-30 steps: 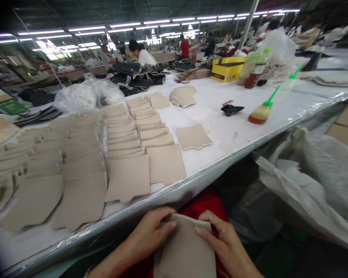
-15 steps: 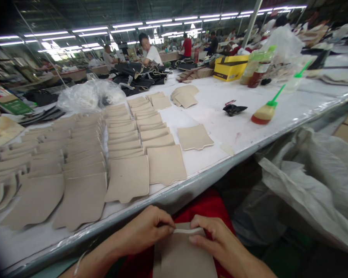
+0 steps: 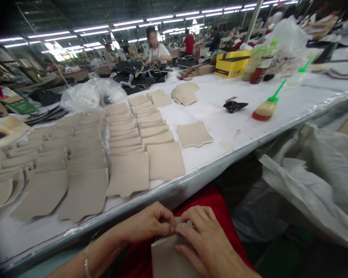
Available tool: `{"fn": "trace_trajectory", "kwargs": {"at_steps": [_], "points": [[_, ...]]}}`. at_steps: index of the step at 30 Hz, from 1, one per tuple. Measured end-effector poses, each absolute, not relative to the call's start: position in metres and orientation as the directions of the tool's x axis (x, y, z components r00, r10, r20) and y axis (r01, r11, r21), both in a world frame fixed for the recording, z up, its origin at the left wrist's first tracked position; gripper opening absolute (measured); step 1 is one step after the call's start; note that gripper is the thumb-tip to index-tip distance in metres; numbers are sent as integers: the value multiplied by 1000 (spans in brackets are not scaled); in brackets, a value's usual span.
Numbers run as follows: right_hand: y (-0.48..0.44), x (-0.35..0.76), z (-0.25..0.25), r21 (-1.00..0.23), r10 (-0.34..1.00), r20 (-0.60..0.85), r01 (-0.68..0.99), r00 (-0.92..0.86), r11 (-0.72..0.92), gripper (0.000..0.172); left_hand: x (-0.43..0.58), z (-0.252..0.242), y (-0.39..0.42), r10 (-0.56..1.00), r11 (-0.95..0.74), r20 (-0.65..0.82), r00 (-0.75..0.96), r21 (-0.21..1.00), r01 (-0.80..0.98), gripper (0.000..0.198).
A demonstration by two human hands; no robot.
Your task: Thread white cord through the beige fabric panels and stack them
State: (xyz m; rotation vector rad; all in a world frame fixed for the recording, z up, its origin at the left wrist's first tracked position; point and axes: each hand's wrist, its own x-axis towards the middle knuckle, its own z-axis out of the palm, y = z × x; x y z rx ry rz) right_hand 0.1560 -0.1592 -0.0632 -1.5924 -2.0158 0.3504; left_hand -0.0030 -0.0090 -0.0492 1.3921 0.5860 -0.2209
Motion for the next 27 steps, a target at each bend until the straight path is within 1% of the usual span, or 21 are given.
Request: {"fn": "trace_trajectory", "kwargs": {"at_steps": [3, 5, 7, 8, 10, 13, 18, 19, 20, 21, 23, 24, 25, 27], "points": [[-158, 151, -63, -406, 926, 332, 859, -181, 313, 30, -1, -44, -11, 195, 223, -541, 818, 837, 500, 13], [-158, 148, -65, -374, 912, 362, 867, -191, 330, 28, -1, -43, -13, 200, 226, -546, 813, 833, 504, 12], [-159, 145, -67, -404, 916, 358, 855, -180, 326, 27, -2, -44, -17, 212, 203, -541, 814, 839, 505, 11], [-159, 144, -68, -433, 928, 331, 847, -169, 309, 27, -2, -46, -18, 215, 185, -540, 814, 841, 509, 10], [-159, 143, -70, -485, 954, 248, 831, -165, 270, 28, -3, -50, -21, 207, 158, -549, 810, 835, 527, 10], [-157, 146, -68, -524, 968, 140, 814, -210, 253, 26, -4, -54, -21, 192, 129, -550, 813, 835, 534, 11], [-150, 152, -54, -626, 978, 38, 758, -207, 184, 20, -6, -51, -16, 145, 158, -501, 853, 863, 480, 9], [-150, 152, -50, -642, 976, 27, 745, -215, 182, 21, -6, -52, -15, 139, 141, -502, 854, 863, 485, 8], [-151, 150, -47, -648, 973, 25, 737, -228, 190, 21, -7, -53, -15, 161, 87, -503, 849, 864, 495, 7], [-153, 147, -44, -642, 969, 33, 737, -247, 210, 22, -7, -55, -15, 209, 12, -501, 840, 860, 510, 6], [-158, 142, -42, -593, 952, 102, 751, -289, 291, 21, -6, -62, -14, 324, -131, -482, 814, 830, 543, 6], [-160, 139, -43, -564, 938, 155, 752, -310, 341, 20, -6, -65, -14, 364, -168, -471, 803, 815, 554, 7], [-162, 138, -45, -544, 924, 216, 747, -316, 382, 20, -5, -68, -14, 380, -177, -465, 800, 812, 556, 9], [-164, 139, -52, -558, 921, 284, 735, -267, 385, 18, -4, -72, -13, 329, -141, -464, 822, 837, 529, 10]]}}
